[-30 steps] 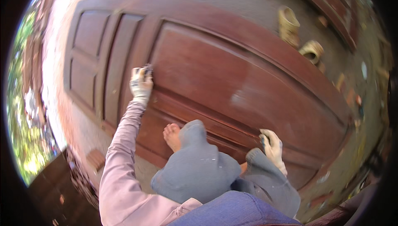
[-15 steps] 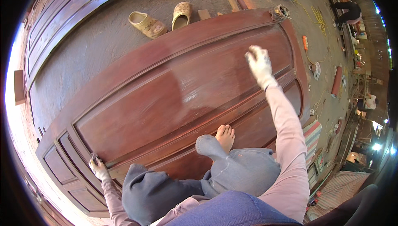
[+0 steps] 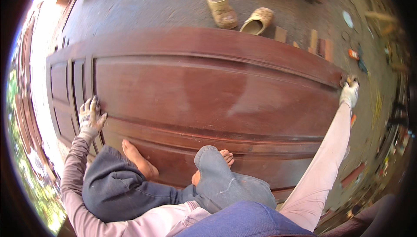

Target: The person applies a dark filler paste to a large reddish-brown wooden door using a small tool and a cloth. They repeatedly scoop filler from a container, apply it to the surface, and wipe it smooth, focusing on the panels and grooves.

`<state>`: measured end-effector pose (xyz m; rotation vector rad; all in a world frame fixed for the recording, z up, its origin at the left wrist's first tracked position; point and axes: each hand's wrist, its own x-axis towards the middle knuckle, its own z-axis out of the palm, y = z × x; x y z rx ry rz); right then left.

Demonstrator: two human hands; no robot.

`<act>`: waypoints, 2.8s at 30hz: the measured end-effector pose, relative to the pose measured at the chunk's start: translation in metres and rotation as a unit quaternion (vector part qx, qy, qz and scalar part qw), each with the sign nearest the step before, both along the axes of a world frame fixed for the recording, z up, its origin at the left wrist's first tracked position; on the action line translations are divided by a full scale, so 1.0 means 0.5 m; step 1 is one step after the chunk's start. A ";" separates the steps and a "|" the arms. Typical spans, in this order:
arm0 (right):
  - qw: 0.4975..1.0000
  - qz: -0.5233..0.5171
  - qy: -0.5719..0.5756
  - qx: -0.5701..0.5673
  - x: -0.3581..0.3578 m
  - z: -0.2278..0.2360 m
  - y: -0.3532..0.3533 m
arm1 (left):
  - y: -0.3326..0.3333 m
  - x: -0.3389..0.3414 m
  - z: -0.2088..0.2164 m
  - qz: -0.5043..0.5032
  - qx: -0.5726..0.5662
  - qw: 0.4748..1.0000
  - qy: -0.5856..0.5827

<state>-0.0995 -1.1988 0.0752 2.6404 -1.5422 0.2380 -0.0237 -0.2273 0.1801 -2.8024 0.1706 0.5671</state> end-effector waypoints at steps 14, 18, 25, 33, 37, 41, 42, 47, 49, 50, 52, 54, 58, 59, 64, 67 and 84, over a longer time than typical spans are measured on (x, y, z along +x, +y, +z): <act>0.827 0.560 0.032 0.024 0.087 0.163 0.665 | -0.138 -0.192 -0.024 -0.070 -0.278 0.958 0.022; 0.677 0.722 0.066 0.124 0.121 0.191 0.959 | -0.204 -0.146 -0.082 0.009 -0.415 0.910 -0.005; 0.538 0.824 0.063 0.165 0.088 0.081 1.383 | -0.165 -0.103 -0.239 -0.067 -0.598 0.770 -0.212; 0.588 0.803 0.016 0.098 0.144 0.148 1.503 | -0.057 -0.042 -0.297 -0.027 -0.668 0.731 -0.134; 0.601 0.786 0.060 0.131 0.177 0.145 1.495 | -0.047 0.014 -0.272 -0.057 -0.667 0.723 -0.170; 0.631 0.753 0.130 0.130 0.207 0.140 1.486 | -0.043 0.045 -0.259 -0.099 -0.643 0.742 -0.164; 0.635 0.750 0.123 0.135 0.216 0.139 1.482 | -0.042 0.054 -0.260 -0.102 -0.646 0.740 -0.160; 0.602 0.770 0.199 0.073 0.228 0.141 1.486 | -0.045 0.061 -0.258 -0.121 -0.615 0.769 -0.126; 0.603 0.773 0.187 0.063 0.223 0.109 1.484 | -0.045 0.065 -0.253 -0.129 -0.616 0.765 -0.139; 0.604 0.774 0.181 0.057 0.222 0.099 1.482 | -0.049 0.068 -0.252 -0.134 -0.617 0.762 -0.145; 0.574 0.798 0.180 0.044 0.230 0.111 1.500 | -0.044 0.068 -0.255 -0.117 -0.619 0.767 -0.124; 0.541 0.817 0.195 0.043 0.251 0.146 1.507 | -0.040 0.068 -0.259 -0.097 -0.622 0.770 -0.106; 0.580 0.789 0.071 0.190 0.255 0.114 1.504 | -0.041 0.067 -0.266 -0.063 -0.652 0.749 -0.097; 0.604 0.762 0.118 0.203 0.252 0.118 1.505 | -0.042 0.065 -0.267 -0.069 -0.654 0.745 -0.114; 0.628 0.748 0.102 0.189 0.263 0.147 1.522 | -0.035 0.062 -0.263 -0.046 -0.682 0.724 -0.093; 0.634 0.746 0.117 0.170 0.267 0.124 1.527 | -0.038 0.061 -0.263 -0.059 -0.667 0.733 -0.120; 0.557 0.388 0.212 0.703 0.302 0.182 1.431 | -0.044 0.055 -0.258 -0.065 -0.625 0.761 -0.162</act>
